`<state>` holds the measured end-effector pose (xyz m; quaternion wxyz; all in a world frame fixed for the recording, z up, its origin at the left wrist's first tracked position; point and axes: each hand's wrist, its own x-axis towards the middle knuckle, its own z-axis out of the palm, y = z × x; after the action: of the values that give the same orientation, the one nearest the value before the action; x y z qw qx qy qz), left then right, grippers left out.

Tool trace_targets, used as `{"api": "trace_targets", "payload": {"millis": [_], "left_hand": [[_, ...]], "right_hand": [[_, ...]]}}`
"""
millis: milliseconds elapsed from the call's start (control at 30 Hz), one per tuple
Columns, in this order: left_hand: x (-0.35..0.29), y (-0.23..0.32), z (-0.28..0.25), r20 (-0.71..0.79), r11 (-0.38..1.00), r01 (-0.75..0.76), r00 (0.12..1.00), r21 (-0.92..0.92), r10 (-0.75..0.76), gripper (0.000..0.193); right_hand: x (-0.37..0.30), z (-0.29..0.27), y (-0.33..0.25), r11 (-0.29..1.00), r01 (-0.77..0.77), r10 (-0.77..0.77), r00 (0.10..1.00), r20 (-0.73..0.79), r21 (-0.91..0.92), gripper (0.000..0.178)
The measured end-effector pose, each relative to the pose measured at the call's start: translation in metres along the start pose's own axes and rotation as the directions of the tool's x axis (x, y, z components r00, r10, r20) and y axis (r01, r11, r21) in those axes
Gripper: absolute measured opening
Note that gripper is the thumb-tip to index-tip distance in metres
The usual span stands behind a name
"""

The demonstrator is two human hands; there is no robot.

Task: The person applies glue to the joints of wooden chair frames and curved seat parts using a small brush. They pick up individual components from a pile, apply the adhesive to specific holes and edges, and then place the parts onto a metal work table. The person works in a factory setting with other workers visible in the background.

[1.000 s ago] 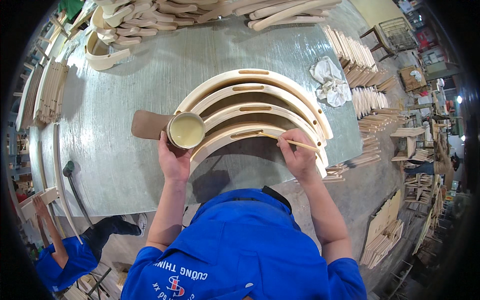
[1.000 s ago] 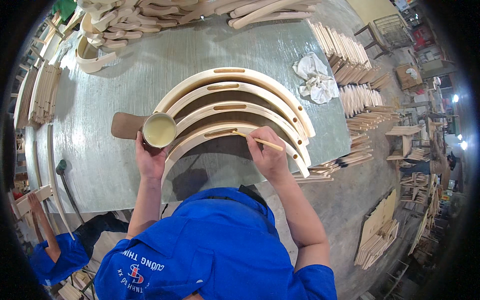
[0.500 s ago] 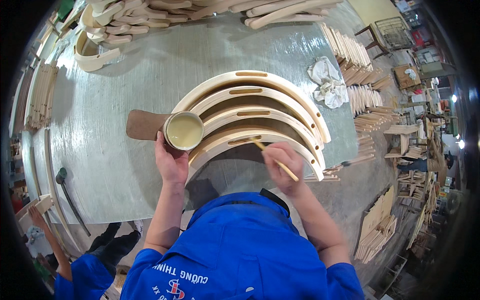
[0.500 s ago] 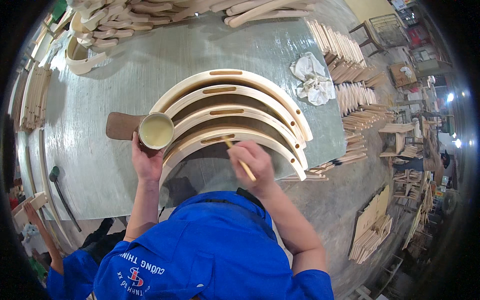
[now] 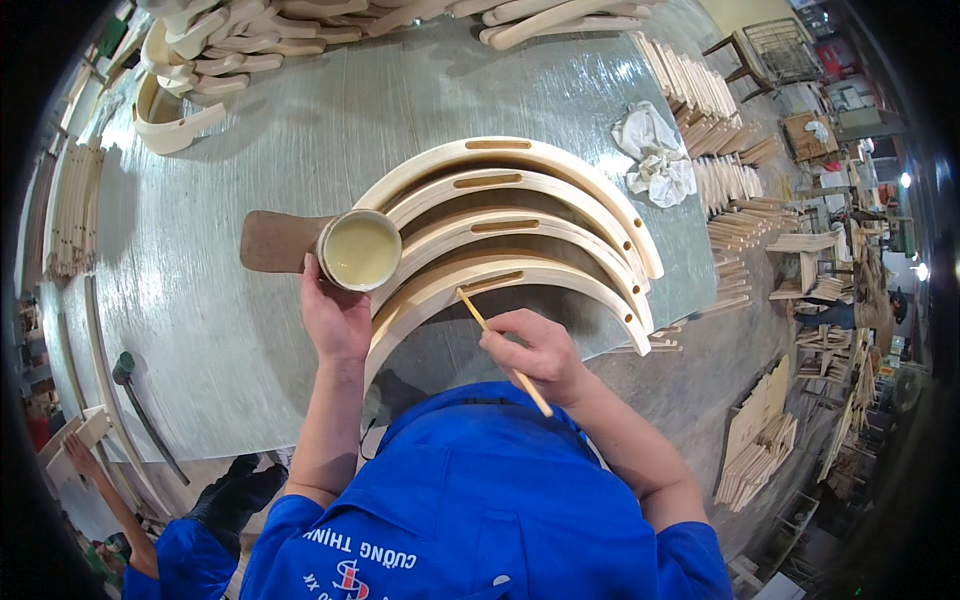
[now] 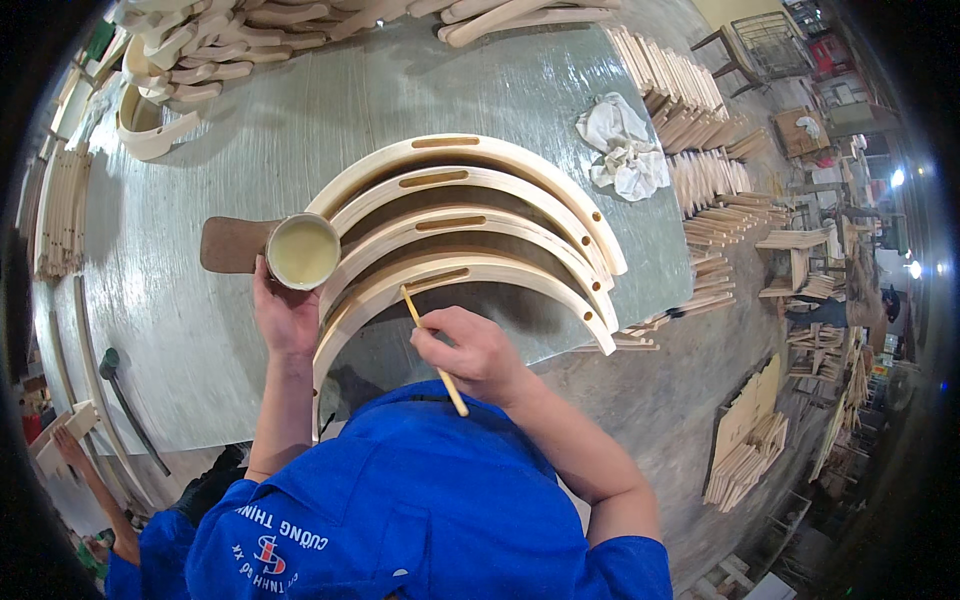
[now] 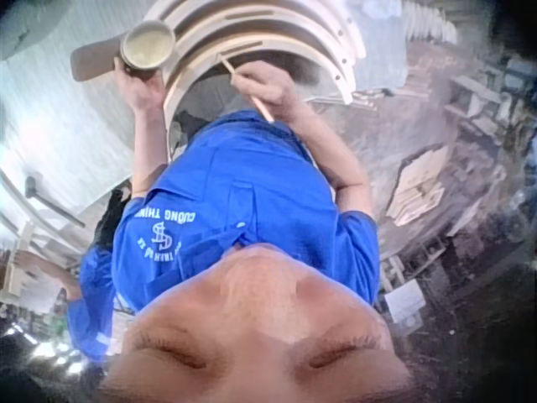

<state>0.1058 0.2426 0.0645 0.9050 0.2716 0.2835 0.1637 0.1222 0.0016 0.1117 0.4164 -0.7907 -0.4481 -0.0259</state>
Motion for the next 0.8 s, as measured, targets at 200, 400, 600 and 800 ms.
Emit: {"api": "trace_targets", "payload": {"millis": [200, 400, 600, 800], "left_hand": [[-0.006, 0.007, -0.002, -0.01, 0.999, -0.052, 0.999, 0.001, 0.052, 0.038], [-0.016, 0.01, -0.009, -0.019, 0.997, -0.062, 0.998, -0.037, 0.061, 0.039], [-0.03, 0.009, -0.025, -0.039, 0.992, -0.114, 0.993, -0.05, 0.112, 0.039], [-0.055, 0.014, -0.023, -0.045, 0.988, -0.151, 0.988, -0.008, 0.151, 0.04]], "right_hand": [[-0.012, -0.022, 0.011, 0.984, -0.09, 0.07, 0.989, -0.131, -0.154, 0.022], [-0.005, -0.027, -0.01, 0.929, -0.3, 0.263, 0.947, -0.183, -0.217, 0.01], [0.001, -0.012, -0.017, 0.93, -0.358, 0.335, 0.92, -0.205, -0.086, 0.01], [0.006, 0.011, -0.017, 0.964, -0.262, 0.266, 0.952, -0.152, 0.048, 0.009]]}}
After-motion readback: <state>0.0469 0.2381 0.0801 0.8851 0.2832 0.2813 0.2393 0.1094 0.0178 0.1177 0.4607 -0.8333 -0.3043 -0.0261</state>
